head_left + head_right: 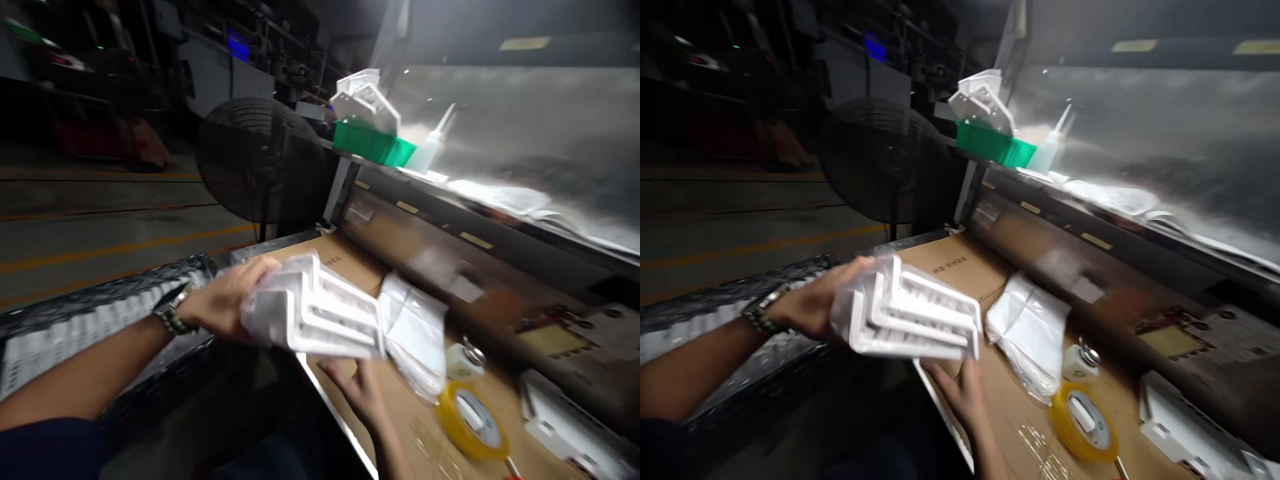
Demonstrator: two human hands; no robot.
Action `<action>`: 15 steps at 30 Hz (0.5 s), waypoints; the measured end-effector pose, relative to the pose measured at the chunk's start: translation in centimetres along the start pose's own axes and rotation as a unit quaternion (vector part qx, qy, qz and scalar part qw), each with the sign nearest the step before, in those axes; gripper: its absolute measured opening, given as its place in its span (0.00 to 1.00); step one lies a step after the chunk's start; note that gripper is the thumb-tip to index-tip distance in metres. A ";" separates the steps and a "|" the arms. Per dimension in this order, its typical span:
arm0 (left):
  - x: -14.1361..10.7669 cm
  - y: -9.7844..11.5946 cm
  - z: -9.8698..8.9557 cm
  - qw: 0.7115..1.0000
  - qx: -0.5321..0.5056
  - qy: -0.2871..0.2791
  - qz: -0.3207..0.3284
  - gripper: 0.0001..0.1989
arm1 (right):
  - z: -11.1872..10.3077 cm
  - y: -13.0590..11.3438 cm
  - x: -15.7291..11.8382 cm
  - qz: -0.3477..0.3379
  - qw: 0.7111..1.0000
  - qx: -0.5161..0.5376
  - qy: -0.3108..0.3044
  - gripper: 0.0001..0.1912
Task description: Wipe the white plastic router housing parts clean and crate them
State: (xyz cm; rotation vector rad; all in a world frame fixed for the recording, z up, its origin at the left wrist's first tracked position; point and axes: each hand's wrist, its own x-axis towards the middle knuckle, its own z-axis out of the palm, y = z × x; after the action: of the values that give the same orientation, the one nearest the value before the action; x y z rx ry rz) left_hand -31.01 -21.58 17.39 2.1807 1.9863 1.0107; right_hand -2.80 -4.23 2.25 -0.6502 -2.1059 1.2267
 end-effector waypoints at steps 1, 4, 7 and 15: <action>-1.8 -0.3 -2.1 0.996 0.075 0.000 -0.055 0.46 | 0.5 -0.3 -0.5 -0.013 1.000 -0.021 0.005 0.35; -8.1 -2.2 -7.2 0.948 0.217 0.027 -0.229 0.49 | 1.3 0.1 -3.3 -0.053 0.991 -0.119 0.009 0.40; -14.2 -5.1 -8.9 0.904 0.268 0.006 -0.334 0.46 | 1.3 2.5 -6.8 -0.083 0.972 -0.221 -0.012 0.37; -20.5 -12.5 1.4 0.843 0.224 -0.134 -0.471 0.18 | 0.5 7.6 -11.1 -0.134 0.932 -0.336 0.007 0.34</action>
State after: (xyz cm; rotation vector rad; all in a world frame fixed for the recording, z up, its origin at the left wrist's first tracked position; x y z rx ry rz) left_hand -40.93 -37.06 1.98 0.9967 2.7842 0.0940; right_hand 5.33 -8.55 -7.56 -0.6147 -2.5001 0.3296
